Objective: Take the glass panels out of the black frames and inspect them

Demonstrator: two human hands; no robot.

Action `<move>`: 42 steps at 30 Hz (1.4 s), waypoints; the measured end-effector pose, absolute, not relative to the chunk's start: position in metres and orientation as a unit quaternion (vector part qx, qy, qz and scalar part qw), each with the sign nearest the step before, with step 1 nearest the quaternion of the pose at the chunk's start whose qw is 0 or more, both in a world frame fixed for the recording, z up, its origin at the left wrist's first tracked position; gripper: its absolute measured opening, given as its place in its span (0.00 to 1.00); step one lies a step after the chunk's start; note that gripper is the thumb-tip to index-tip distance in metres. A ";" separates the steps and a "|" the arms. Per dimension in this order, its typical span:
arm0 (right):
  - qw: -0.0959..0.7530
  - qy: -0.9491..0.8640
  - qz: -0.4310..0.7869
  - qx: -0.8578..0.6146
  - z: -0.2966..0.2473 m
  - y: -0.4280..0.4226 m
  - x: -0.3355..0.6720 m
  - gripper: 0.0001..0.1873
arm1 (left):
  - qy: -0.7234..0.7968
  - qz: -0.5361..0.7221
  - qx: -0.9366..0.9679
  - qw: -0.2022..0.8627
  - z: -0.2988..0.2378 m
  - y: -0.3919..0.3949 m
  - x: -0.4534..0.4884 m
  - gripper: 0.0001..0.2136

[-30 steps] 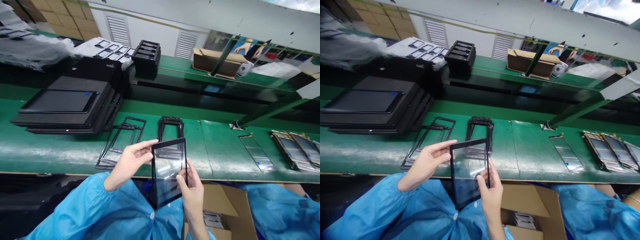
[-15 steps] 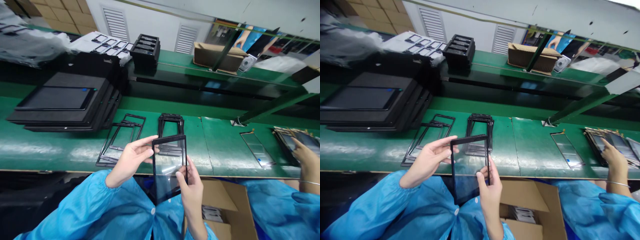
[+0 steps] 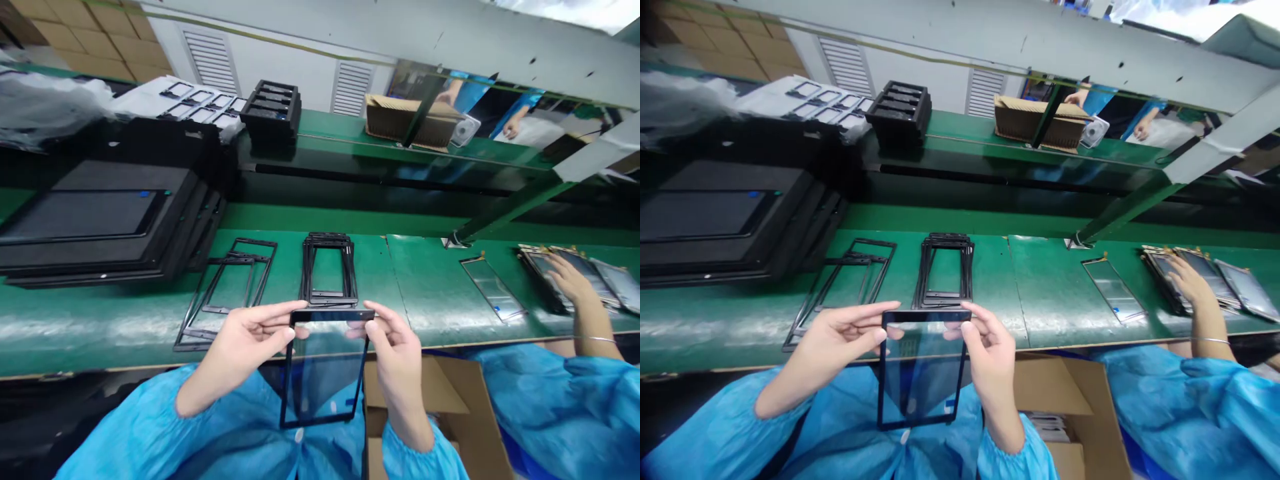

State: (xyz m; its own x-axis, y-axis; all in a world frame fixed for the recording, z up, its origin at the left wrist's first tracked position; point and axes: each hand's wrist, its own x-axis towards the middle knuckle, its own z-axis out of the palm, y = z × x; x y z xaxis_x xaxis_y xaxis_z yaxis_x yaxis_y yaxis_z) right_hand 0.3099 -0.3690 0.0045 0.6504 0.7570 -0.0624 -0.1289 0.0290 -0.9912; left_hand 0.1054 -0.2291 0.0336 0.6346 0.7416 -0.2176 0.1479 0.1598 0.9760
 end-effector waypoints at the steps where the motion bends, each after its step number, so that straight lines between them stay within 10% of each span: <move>1: 0.679 -0.249 0.326 -0.609 0.006 -0.368 0.308 0.13 | 0.366 0.220 0.608 0.670 0.032 -0.229 0.104 0.19; 13: 0.633 -0.284 0.405 -0.595 0.017 -0.364 0.291 0.19 | 0.239 0.116 0.851 0.454 0.045 -0.227 0.112 0.26; 24: 0.598 -0.207 0.425 -0.647 -0.019 -0.398 0.342 0.27 | 0.383 0.188 0.599 0.678 0.031 -0.233 0.108 0.21; 42: 0.674 -0.195 0.327 -0.633 -0.005 -0.397 0.315 0.22 | 0.389 0.259 0.637 0.613 0.010 -0.233 0.099 0.19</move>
State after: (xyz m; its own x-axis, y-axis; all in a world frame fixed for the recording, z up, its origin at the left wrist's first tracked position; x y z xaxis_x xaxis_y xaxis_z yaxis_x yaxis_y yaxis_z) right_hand 0.3145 -0.3967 -0.0051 0.7109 0.6870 -0.1507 -0.1936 -0.0148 -0.9810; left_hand 0.0990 -0.2331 0.0098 0.5631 0.8132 -0.1470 0.1778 0.0545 0.9826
